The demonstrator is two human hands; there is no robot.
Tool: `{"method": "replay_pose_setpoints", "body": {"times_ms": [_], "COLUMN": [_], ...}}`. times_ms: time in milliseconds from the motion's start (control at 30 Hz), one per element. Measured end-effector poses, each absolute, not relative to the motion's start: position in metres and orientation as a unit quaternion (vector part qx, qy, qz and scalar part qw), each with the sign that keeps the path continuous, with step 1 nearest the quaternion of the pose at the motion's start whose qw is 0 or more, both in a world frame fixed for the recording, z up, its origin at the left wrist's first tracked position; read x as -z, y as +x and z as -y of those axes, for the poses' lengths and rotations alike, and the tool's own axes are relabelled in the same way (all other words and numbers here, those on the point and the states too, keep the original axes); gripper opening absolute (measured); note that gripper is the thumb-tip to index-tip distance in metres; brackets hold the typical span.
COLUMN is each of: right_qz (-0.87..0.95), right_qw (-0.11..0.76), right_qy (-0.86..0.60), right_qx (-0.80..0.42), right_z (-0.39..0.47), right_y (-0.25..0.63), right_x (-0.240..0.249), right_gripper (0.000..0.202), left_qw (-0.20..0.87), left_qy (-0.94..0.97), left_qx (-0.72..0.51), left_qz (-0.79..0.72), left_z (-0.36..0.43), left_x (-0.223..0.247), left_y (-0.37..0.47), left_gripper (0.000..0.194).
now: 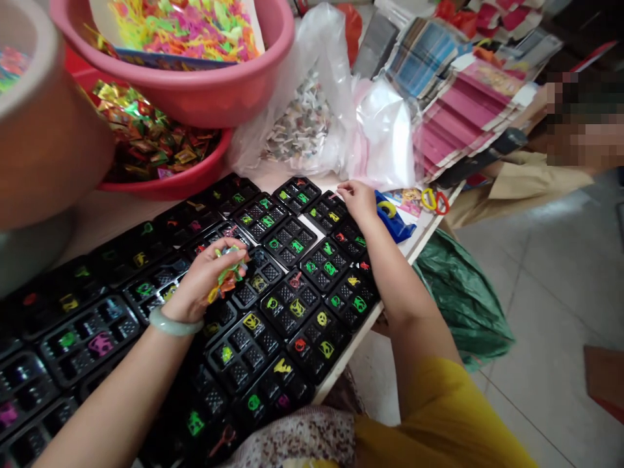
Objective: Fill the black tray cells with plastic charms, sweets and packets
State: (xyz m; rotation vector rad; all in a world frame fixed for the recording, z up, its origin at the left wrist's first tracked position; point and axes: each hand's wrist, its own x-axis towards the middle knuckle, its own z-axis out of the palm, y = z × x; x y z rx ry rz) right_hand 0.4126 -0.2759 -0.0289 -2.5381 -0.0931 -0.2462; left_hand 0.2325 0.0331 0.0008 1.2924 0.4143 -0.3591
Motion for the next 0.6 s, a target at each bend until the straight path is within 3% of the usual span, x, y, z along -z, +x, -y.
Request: {"method": "replay_pose_setpoints", "body": {"times_ms": [167,300,367,467,533,600], "right_qz": [0.094,0.155,0.180,0.234,0.294,0.327], "right_qw": [0.154,0.119,0.161,0.299,0.392,0.446], "right_qy": [-0.981,-0.981,-0.970,-0.925,-0.871,-0.824], "right_qx": [0.076,-0.005,0.011,0.030,-0.038,-0.120], "right_z": [0.266,0.260,0.252,0.229,0.208,0.189], "right_y": [0.419,0.427,0.415,0.368,0.326,0.289], "right_x": [0.032,0.028,0.021,0.005,-0.004,-0.007], "right_gripper": [0.027,0.028,0.028,0.021,0.019,0.038], "left_qw": [0.753,0.755,0.756,0.762,0.771,0.785], "left_qy": [0.595,0.597,0.597,0.588,0.576,0.559], "left_qx": [0.187,0.177,0.176,0.192,0.201,0.190], "left_qz": [-0.207,-0.206,-0.204,-0.192,-0.182,-0.186], "left_z": [-0.022,-0.022,-0.021,-0.012,0.000,0.014], "left_x": [-0.004,-0.007,-0.008,-0.007,-0.006,-0.003], "left_y": [0.229,0.226,0.226,0.227,0.229,0.230], "left_gripper": [0.041,0.041,0.040,0.042,0.043,0.043]}}
